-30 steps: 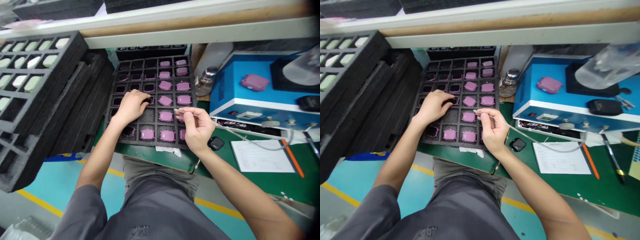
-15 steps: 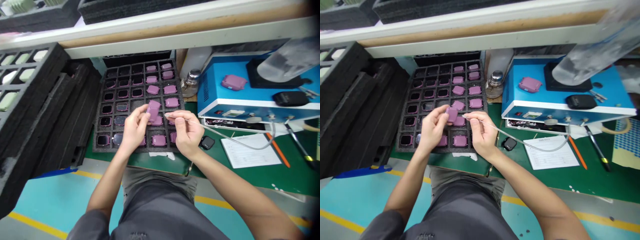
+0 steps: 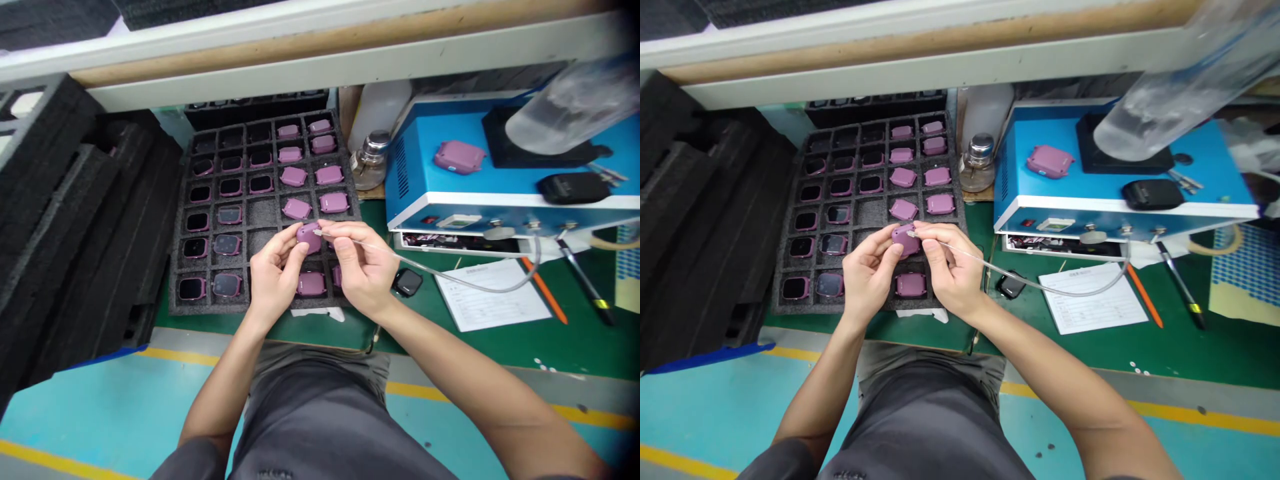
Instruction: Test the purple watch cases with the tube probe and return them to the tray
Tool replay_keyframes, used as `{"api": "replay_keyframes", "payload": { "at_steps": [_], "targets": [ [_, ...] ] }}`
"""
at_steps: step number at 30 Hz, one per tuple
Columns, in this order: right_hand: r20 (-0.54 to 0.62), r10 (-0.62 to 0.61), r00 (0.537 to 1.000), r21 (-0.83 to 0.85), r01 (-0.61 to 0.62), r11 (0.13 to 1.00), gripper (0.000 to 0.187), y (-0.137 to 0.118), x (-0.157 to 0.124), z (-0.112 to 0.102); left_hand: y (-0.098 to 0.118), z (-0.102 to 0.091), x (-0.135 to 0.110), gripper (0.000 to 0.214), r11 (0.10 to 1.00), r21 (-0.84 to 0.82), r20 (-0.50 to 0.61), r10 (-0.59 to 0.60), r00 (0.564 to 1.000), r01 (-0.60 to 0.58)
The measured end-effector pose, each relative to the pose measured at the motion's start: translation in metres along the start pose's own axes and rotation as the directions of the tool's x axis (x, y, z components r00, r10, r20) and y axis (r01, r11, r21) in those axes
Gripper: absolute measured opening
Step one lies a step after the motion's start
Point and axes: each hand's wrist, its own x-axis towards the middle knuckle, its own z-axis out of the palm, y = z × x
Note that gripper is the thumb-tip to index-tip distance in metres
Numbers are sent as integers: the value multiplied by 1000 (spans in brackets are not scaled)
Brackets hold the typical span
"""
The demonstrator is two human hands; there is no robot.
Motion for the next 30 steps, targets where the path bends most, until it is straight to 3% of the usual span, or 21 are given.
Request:
{"api": "replay_keyframes", "payload": {
  "at_steps": [19,30],
  "targets": [
    [3,35,999,2,-35,999,16,4,-2,1,-3,0,-2,39,999,20,-16,43,999,-42],
    [6,-25,1000,13,25,1000,15,4,1,2,-2,-2,0,39,996,52,-25,69,997,-68]
  ]
}}
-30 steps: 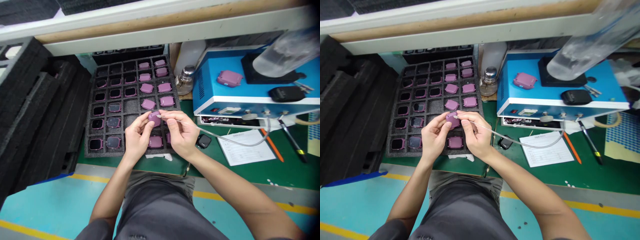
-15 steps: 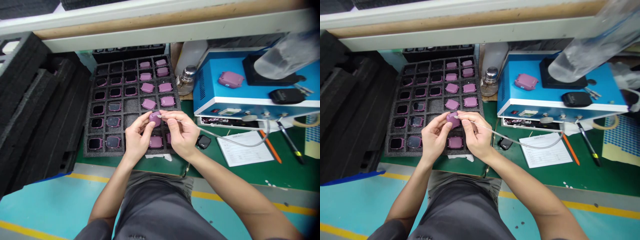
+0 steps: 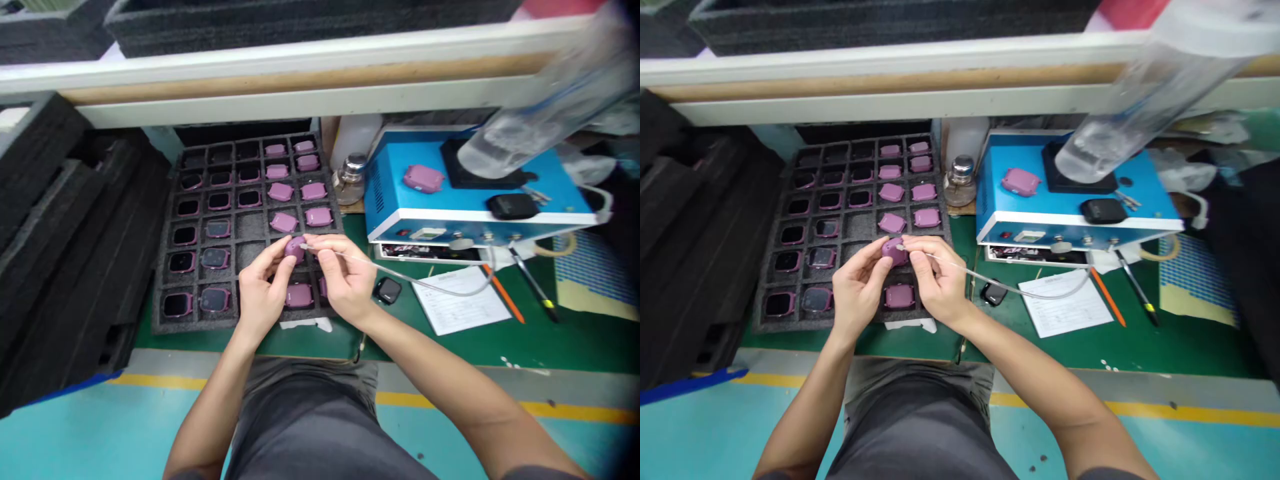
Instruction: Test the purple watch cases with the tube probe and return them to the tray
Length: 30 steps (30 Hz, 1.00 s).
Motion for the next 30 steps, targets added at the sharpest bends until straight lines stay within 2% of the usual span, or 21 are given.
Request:
{"api": "replay_keyframes", "payload": {
  "at_steps": [10,30],
  "targets": [
    [12,-12,1000,-1,12,1000,16,0,9,3,2,0,6,46,995,99,-53,-4,999,10],
    [24,10,1000,25,-11,1000,16,-1,10,2,1,0,7,46,995,94,-63,-10,998,16]
  ]
}}
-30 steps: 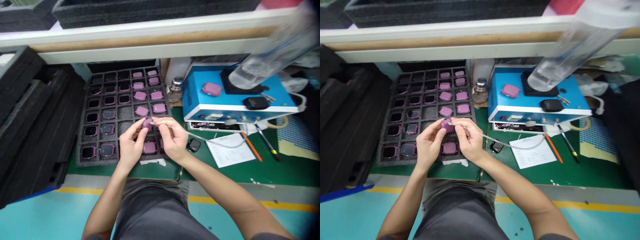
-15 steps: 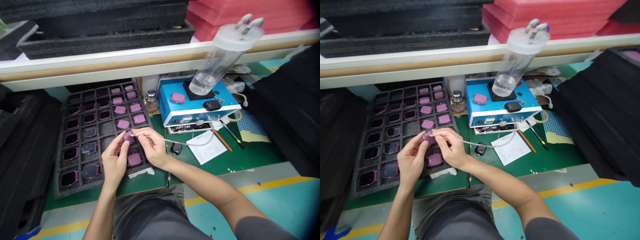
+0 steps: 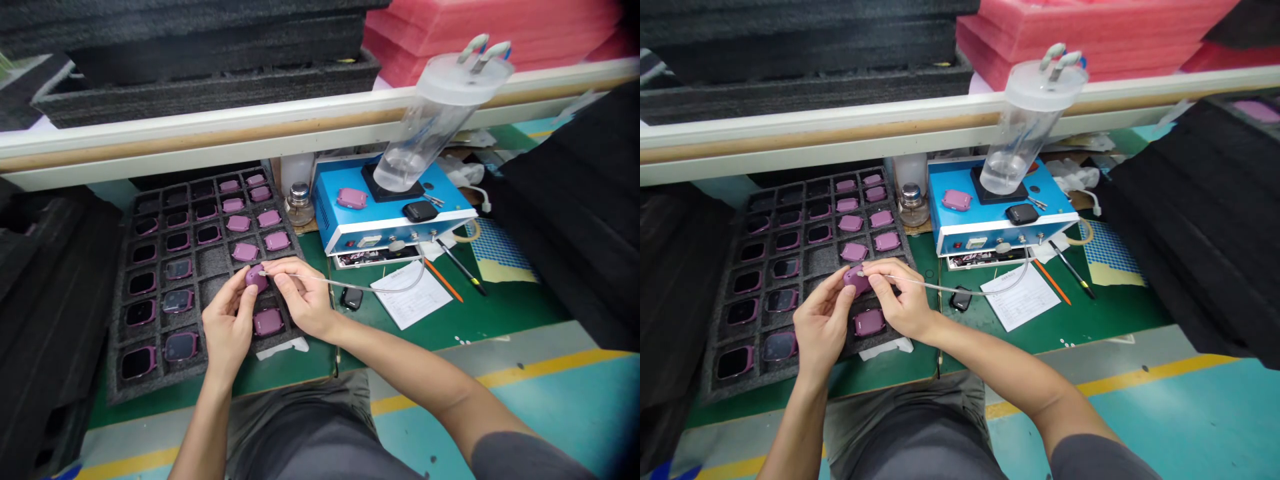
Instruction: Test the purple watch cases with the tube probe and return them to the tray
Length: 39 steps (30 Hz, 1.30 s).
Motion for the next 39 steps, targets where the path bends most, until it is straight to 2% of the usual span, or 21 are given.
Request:
{"api": "replay_keyframes", "payload": {
  "at_steps": [16,32,39],
  "targets": [
    [-1,23,1000,-21,-23,1000,19,0,0,0,1,0,0,53,999,25,16,-25,1000,24],
    [3,48,999,-19,-48,999,20,1,-1,1,2,0,0,46,1000,-6,10,-27,1000,27],
    [5,46,999,-17,-46,999,19,2,-1,1,1,0,0,50,999,2,11,-32,999,32]
  ]
}}
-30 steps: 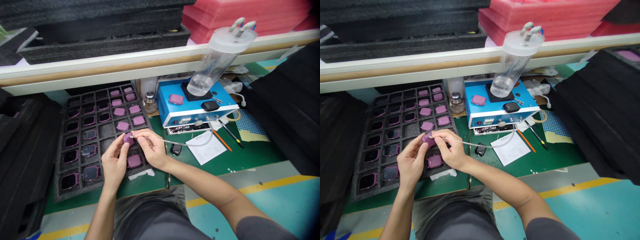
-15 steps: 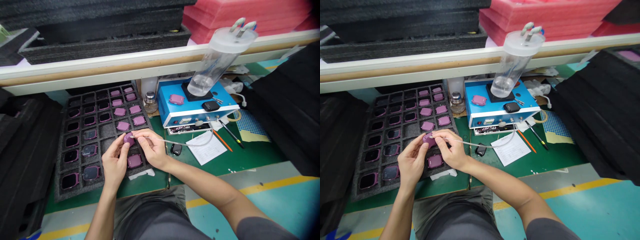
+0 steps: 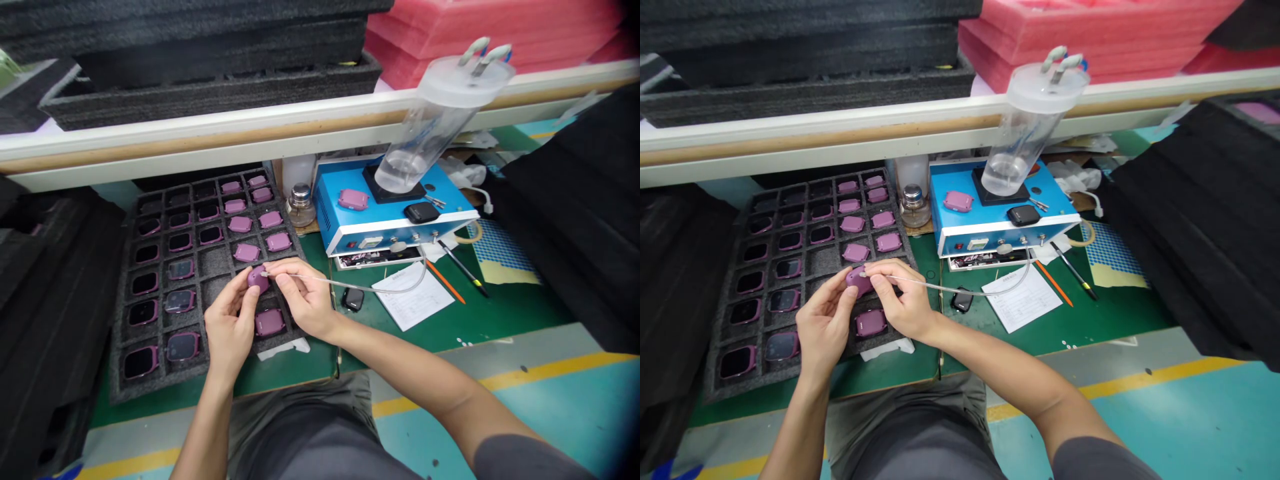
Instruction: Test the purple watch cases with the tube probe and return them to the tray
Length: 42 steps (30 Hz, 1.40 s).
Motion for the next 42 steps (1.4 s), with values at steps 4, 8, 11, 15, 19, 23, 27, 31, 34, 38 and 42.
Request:
{"api": "replay_keyframes", "payload": {
  "at_steps": [4,8,11,15,19,23,27,31,34,38,42],
  "targets": [
    [-5,-8,1000,-1,8,1000,19,-1,0,0,0,0,0,52,1000,2,4,-6,1000,6],
    [-5,-11,1000,6,11,1000,19,-1,0,0,0,0,0,52,1000,9,3,-5,1000,5],
    [-2,-1,1000,-8,1,1000,20,-1,1,0,1,0,0,54,1000,26,1,-7,1000,7],
    [-2,2,1000,-13,-2,1000,21,-1,1,0,1,0,0,53,1000,18,-2,-6,1000,6],
    [-7,-11,1000,3,11,1000,19,-1,1,0,1,0,0,53,1000,8,-2,-10,1000,10],
    [-6,3,1000,6,-3,1000,21,-2,0,1,1,0,1,54,1000,22,-4,-8,1000,8],
    [-11,-1,1000,-1,1,1000,21,-1,1,1,0,0,0,55,1000,11,0,-5,1000,5],
    [-2,-18,1000,-4,18,1000,19,-1,1,0,-2,4,-2,52,1000,9,9,-5,1000,5],
    [-19,-30,999,-2,30,1000,18,-4,-4,-2,3,-5,4,47,997,73,25,29,999,-31],
    [-81,-3,997,36,6,999,17,-4,-13,-5,17,-46,25,32,915,377,75,124,989,-143],
    [-66,26,998,42,-23,999,18,-1,-17,-4,22,-79,33,30,742,608,390,33,920,-284]
  ]
}}
